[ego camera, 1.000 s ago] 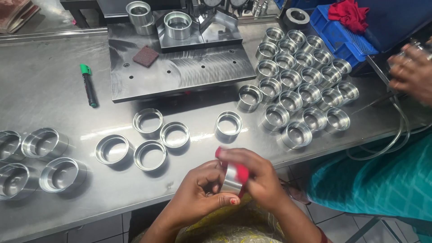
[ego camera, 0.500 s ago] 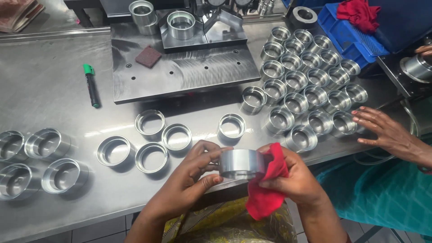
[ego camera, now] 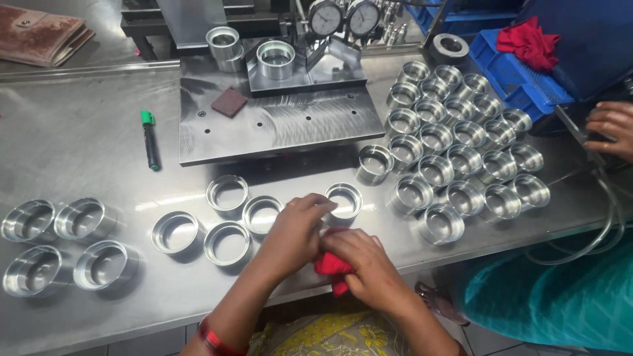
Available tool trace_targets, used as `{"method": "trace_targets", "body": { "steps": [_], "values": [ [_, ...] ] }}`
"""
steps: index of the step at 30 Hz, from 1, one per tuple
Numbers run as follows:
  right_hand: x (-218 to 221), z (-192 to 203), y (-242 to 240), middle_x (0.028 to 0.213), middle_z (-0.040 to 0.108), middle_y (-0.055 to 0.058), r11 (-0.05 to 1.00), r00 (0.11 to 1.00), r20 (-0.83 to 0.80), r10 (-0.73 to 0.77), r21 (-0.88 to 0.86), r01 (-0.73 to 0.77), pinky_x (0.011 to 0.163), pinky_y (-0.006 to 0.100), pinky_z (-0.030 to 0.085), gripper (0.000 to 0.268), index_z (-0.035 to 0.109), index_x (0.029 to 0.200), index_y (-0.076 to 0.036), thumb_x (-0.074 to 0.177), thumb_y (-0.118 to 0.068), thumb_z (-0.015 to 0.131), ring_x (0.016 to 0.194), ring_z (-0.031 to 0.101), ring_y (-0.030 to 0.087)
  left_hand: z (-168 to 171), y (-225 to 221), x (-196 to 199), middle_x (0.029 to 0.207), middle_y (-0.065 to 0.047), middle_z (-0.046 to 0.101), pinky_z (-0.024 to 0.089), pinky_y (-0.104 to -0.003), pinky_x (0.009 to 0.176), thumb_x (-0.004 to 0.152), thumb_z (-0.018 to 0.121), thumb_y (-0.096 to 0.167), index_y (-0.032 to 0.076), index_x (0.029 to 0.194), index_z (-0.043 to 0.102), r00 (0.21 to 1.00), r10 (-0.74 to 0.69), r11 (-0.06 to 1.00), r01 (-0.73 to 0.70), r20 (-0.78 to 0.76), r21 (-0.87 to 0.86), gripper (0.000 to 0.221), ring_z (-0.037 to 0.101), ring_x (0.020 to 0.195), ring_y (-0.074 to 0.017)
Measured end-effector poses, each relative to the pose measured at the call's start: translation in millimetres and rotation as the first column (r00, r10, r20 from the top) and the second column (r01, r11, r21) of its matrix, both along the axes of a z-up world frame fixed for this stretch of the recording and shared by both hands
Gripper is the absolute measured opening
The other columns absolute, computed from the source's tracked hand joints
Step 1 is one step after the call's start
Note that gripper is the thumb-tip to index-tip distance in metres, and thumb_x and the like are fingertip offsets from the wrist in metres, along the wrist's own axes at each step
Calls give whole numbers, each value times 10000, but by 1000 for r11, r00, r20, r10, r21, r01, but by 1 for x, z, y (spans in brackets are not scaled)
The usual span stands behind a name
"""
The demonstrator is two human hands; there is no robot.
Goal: Cleaning and inspecting cylindrical metal components using a red cloth at a quality control station.
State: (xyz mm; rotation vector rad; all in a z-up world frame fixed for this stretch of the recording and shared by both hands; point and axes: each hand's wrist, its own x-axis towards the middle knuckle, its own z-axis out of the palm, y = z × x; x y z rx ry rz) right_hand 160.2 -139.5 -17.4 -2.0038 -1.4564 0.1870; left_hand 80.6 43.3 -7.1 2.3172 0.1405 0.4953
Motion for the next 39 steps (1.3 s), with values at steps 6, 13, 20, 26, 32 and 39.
{"method": "trace_targets", "body": {
  "steps": [6, 13, 20, 26, 32, 39],
  "values": [
    [21, -2, -34, 1157, 726, 122, 874, 702, -536, -469, -166, 457, 975, 406, 564, 537, 609, 1214, -74, 707, 93, 552, 1099, 730, 292, 4, -12, 24, 1098, -103, 655, 427, -510, 867, 727, 779, 127, 95, 948, 771, 986, 36, 945, 18, -160, 325, 224, 599, 1050, -316],
    [10, 34, -39, 1336, 703, 150, 916, 955, -7, -296, 281, 286, 1154, 404, 460, 691, 659, 1309, -82, 673, 138, 503, 1309, 632, 276, 7, -27, 6, 916, -45, 646, 469, -406, 771, 790, 820, 247, 85, 912, 755, 980, -86, 984, 55, -177, -172, 213, 626, 884, -238],
    [5, 5, -29, 1172, 723, 159, 939, 463, -886, -27, 137, 316, 931, 402, 560, 459, 716, 1308, -54, 863, 32, 645, 1057, 690, 272, 9, -41, -38, 948, 13, 562, 456, -269, 715, 823, 841, 266, 48, 922, 718, 939, -339, 615, 272, 64, -740, 269, 530, 828, -95],
    [-29, 53, -17, 1220, 724, 92, 915, 950, -300, -81, 355, 190, 1000, 358, 557, 451, 681, 1286, -144, 841, -73, 673, 1122, 700, 239, 28, -38, -45, 1006, 7, 557, 448, -244, 769, 821, 849, 289, 45, 900, 687, 925, -361, 513, 305, 120, -802, 304, 524, 879, -78],
    [-7, 24, -24, 1227, 704, 141, 937, 764, -646, 10, 274, 219, 944, 380, 571, 485, 684, 1290, -56, 818, 33, 614, 1071, 703, 260, 18, -34, -45, 909, 17, 578, 430, -259, 706, 740, 897, 278, 55, 822, 703, 923, -367, 607, 331, 115, -723, 307, 530, 815, -92],
    [26, -3, -74, 1064, 750, 150, 978, 168, -979, 114, 141, 155, 912, 383, 606, 428, 676, 1187, 33, 766, 0, 741, 959, 750, 222, 7, -18, -52, 1011, -18, 615, 486, -296, 842, 864, 849, 293, 46, 1017, 751, 887, -366, 528, 447, 281, -722, 307, 597, 958, -131]
  ]
}}
